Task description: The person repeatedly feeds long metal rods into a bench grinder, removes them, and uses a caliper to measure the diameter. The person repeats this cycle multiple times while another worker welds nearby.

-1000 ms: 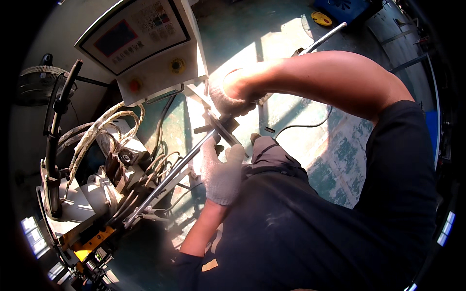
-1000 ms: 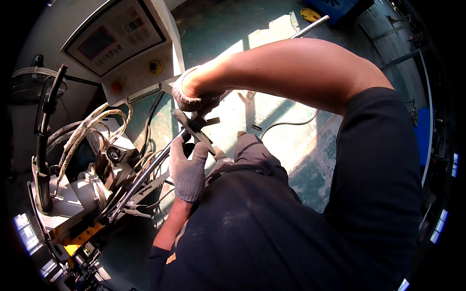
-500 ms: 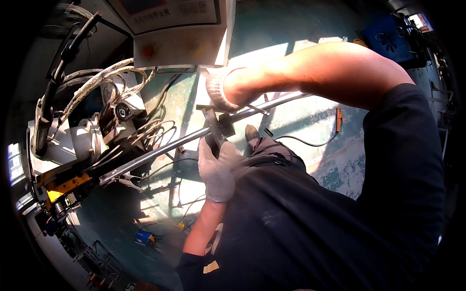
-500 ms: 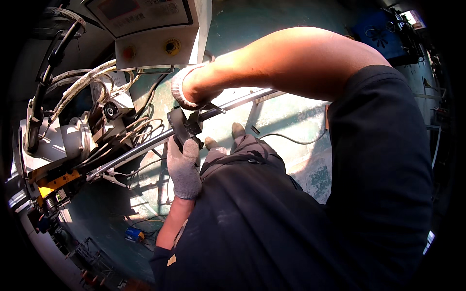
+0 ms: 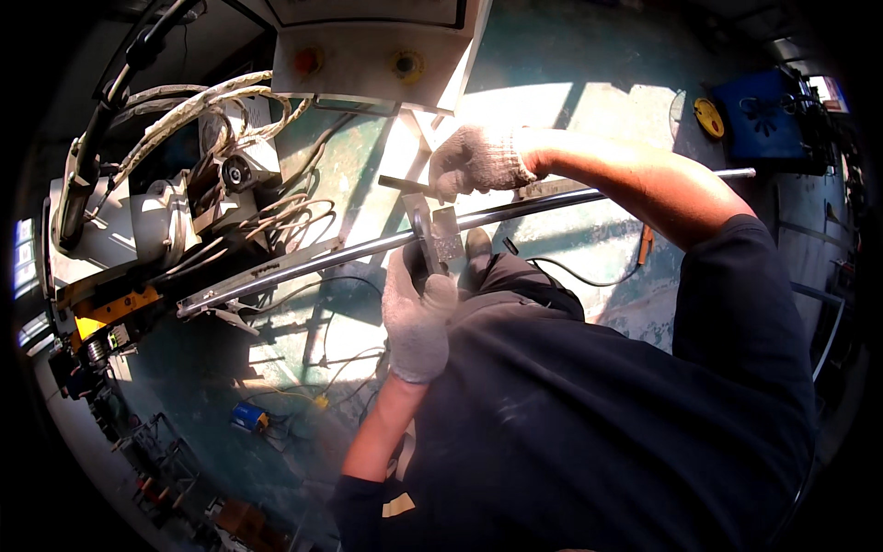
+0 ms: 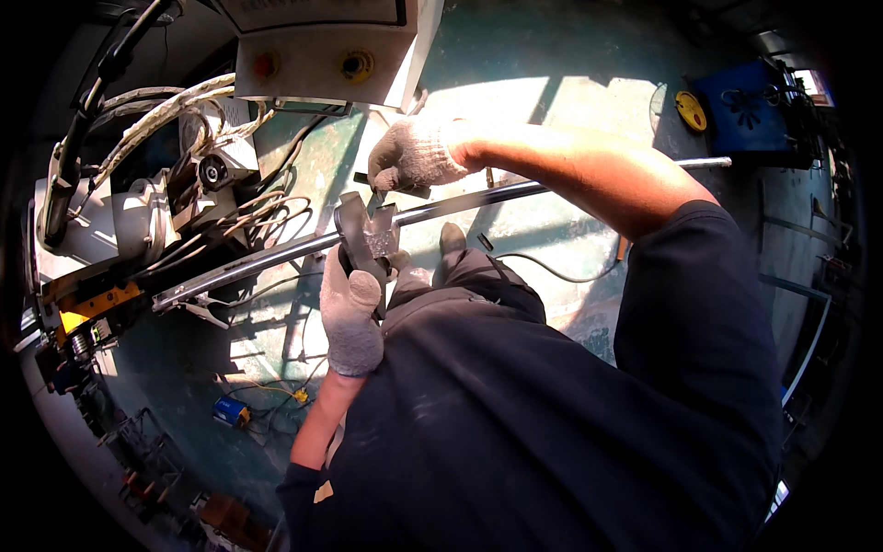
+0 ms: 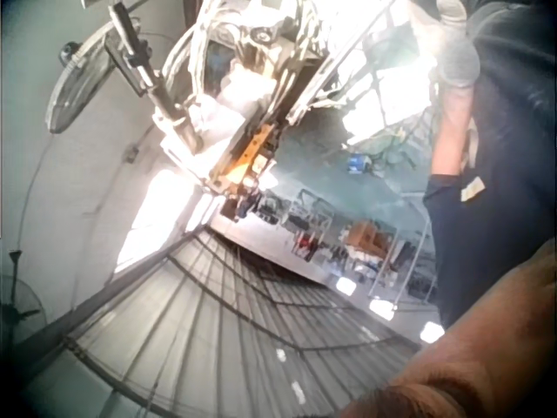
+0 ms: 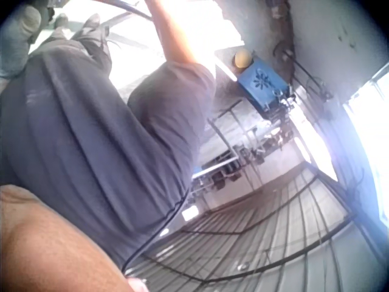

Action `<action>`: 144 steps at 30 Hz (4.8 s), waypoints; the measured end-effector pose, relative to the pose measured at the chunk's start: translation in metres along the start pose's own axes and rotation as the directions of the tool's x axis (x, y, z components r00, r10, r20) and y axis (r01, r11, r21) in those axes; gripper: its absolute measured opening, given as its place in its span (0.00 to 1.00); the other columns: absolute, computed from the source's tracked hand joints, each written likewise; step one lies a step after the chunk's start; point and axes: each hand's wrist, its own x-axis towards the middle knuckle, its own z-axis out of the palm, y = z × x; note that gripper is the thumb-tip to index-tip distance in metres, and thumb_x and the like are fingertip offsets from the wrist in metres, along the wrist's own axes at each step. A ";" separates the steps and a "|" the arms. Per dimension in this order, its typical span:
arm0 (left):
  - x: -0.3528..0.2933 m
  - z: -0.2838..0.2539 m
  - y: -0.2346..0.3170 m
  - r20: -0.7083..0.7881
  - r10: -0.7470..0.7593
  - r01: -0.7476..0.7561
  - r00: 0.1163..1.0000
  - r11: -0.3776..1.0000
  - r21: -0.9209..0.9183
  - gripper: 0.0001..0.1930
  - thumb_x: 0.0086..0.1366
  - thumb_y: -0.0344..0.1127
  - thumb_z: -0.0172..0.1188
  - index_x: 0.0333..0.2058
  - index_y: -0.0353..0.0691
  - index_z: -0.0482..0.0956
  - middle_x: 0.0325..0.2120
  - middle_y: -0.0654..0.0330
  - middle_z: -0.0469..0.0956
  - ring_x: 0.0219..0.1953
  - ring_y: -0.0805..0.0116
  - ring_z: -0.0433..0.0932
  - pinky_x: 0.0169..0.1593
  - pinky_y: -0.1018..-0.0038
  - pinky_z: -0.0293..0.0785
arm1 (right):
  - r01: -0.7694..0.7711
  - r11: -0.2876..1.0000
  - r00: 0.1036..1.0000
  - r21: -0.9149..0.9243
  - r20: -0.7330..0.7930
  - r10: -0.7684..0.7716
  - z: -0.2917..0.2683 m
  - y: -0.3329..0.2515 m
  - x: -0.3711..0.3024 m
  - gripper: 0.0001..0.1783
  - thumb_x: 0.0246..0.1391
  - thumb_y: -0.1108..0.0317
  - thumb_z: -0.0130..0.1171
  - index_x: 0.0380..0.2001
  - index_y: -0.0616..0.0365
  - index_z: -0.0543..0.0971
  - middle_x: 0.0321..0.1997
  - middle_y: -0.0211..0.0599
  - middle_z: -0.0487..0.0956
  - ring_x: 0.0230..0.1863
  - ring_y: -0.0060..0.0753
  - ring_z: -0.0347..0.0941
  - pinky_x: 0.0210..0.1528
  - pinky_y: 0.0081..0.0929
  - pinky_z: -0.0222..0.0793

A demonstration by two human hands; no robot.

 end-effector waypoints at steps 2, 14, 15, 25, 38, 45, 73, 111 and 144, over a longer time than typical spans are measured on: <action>0.000 0.000 0.002 0.014 -0.015 0.015 1.000 1.000 0.001 0.38 0.77 0.61 0.59 0.66 0.28 0.68 0.53 0.51 0.82 0.51 0.64 0.84 0.57 0.67 0.81 | -0.019 0.989 0.999 0.146 0.030 0.014 0.009 0.020 0.007 0.12 0.65 0.59 0.70 0.47 0.51 0.90 0.37 0.31 0.87 0.37 0.24 0.81 0.41 0.30 0.79; 0.002 0.012 0.004 -0.146 -0.061 0.045 0.987 0.993 -0.111 0.18 0.71 0.32 0.60 0.56 0.31 0.76 0.45 0.60 0.80 0.45 0.73 0.76 0.53 0.72 0.75 | 0.253 0.967 0.965 0.033 -0.077 -0.249 0.014 0.024 0.004 0.11 0.67 0.61 0.67 0.44 0.55 0.88 0.36 0.36 0.87 0.40 0.32 0.80 0.47 0.36 0.77; 0.002 0.013 0.003 -0.160 -0.054 0.037 0.986 0.994 -0.105 0.17 0.71 0.32 0.60 0.55 0.31 0.76 0.44 0.60 0.80 0.44 0.73 0.76 0.53 0.72 0.75 | 0.273 0.961 0.959 0.034 -0.095 -0.269 0.016 0.025 0.005 0.11 0.67 0.61 0.66 0.44 0.56 0.88 0.34 0.36 0.86 0.37 0.31 0.79 0.45 0.36 0.76; 0.003 0.014 0.004 -0.177 -0.039 0.030 0.983 0.998 -0.053 0.15 0.70 0.30 0.59 0.53 0.31 0.77 0.42 0.59 0.80 0.43 0.73 0.76 0.52 0.72 0.75 | 0.365 0.929 0.927 0.064 0.070 -0.369 0.008 0.038 0.028 0.07 0.65 0.70 0.66 0.43 0.56 0.88 0.30 0.31 0.84 0.29 0.24 0.79 0.33 0.31 0.75; 0.007 0.026 0.028 -0.150 -0.055 0.039 0.987 0.994 -0.103 0.15 0.72 0.27 0.58 0.53 0.26 0.77 0.44 0.56 0.83 0.43 0.72 0.81 0.49 0.73 0.79 | 0.529 0.595 0.826 -0.605 0.207 -0.524 0.014 0.033 0.033 0.13 0.57 0.70 0.64 0.45 0.54 0.85 0.41 0.46 0.86 0.44 0.58 0.84 0.45 0.48 0.80; 0.006 0.015 0.010 -0.134 0.038 -0.019 0.990 0.990 0.143 0.18 0.73 0.29 0.58 0.57 0.24 0.75 0.45 0.55 0.82 0.41 0.71 0.81 0.48 0.72 0.80 | 0.337 0.868 0.941 -0.364 0.089 -0.327 0.017 0.025 0.018 0.12 0.65 0.67 0.62 0.49 0.57 0.84 0.43 0.42 0.86 0.44 0.47 0.84 0.48 0.43 0.80; 0.004 0.013 0.004 -0.118 0.101 -0.075 0.988 0.975 0.210 0.10 0.72 0.26 0.57 0.46 0.23 0.81 0.52 0.43 0.78 0.47 0.54 0.82 0.56 0.64 0.78 | 0.478 0.872 0.870 -0.108 -0.074 -0.487 0.012 0.041 0.021 0.07 0.67 0.66 0.64 0.41 0.56 0.86 0.31 0.34 0.82 0.32 0.29 0.78 0.35 0.33 0.75; 0.011 0.021 0.016 -0.147 0.224 -0.173 0.963 0.938 0.300 0.14 0.66 0.26 0.60 0.50 0.29 0.78 0.38 0.60 0.82 0.40 0.74 0.77 0.49 0.73 0.76 | 0.159 0.970 0.969 -0.182 -0.157 -0.188 0.018 0.048 -0.001 0.16 0.70 0.52 0.63 0.39 0.53 0.88 0.32 0.46 0.84 0.35 0.48 0.80 0.42 0.40 0.77; -0.158 -0.257 -0.097 -0.317 -0.174 0.121 0.932 0.976 -0.179 0.10 0.76 0.35 0.63 0.49 0.35 0.83 0.43 0.60 0.84 0.41 0.74 0.82 0.49 0.73 0.83 | 0.551 0.792 0.240 -0.264 -0.858 -0.453 0.181 -0.209 -0.042 0.10 0.74 0.70 0.59 0.49 0.64 0.85 0.43 0.41 0.87 0.43 0.31 0.84 0.49 0.28 0.80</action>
